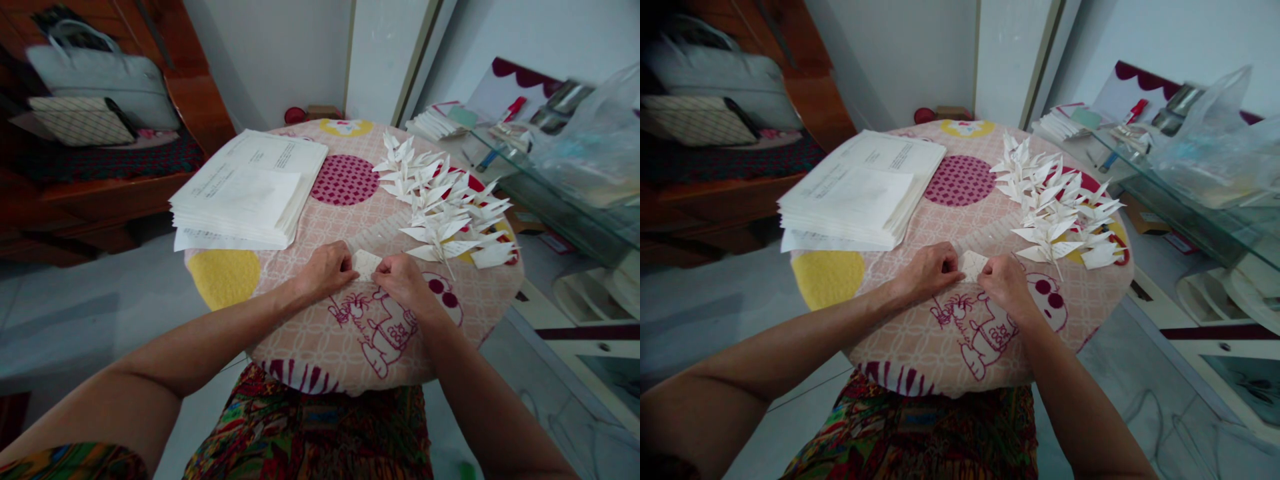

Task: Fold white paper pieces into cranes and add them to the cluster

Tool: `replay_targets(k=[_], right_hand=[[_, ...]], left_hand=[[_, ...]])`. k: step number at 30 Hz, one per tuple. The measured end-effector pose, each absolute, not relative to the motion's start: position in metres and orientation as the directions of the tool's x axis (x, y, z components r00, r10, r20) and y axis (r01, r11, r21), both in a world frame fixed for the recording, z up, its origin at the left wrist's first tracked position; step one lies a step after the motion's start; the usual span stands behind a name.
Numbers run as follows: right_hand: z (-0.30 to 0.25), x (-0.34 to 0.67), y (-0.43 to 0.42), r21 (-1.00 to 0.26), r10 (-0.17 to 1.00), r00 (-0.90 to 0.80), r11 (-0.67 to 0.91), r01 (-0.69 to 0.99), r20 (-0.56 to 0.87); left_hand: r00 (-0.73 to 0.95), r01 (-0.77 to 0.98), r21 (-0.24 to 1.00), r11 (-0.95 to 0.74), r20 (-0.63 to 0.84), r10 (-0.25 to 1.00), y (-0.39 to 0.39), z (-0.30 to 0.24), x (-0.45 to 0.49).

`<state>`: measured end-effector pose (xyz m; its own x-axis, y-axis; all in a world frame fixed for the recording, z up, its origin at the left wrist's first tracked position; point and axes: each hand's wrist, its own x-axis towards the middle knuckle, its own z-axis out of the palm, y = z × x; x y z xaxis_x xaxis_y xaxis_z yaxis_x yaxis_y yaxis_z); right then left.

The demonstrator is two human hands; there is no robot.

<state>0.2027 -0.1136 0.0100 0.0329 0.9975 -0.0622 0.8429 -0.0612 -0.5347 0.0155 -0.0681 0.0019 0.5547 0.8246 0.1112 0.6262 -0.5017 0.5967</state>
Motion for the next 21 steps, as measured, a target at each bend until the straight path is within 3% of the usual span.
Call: replay_targets(k=[16, 21], right_hand=[[0.0149, 0.1937, -0.1115, -0.468, 0.994, 0.07, -0.104, 0.878, -0.088], [0.0129, 0.2025, -0.1085, -0.503, 0.996, 0.039, -0.075, 0.861, -0.082]], left_hand=[[0.565, 0.641, 0.578, -0.505, 0.09, 0.82, -0.0668, 0.0046, 0.0173], [0.568, 0.631, 0.584, -0.511, 0.101, 0.817, -0.0668, 0.0034, 0.0168]])
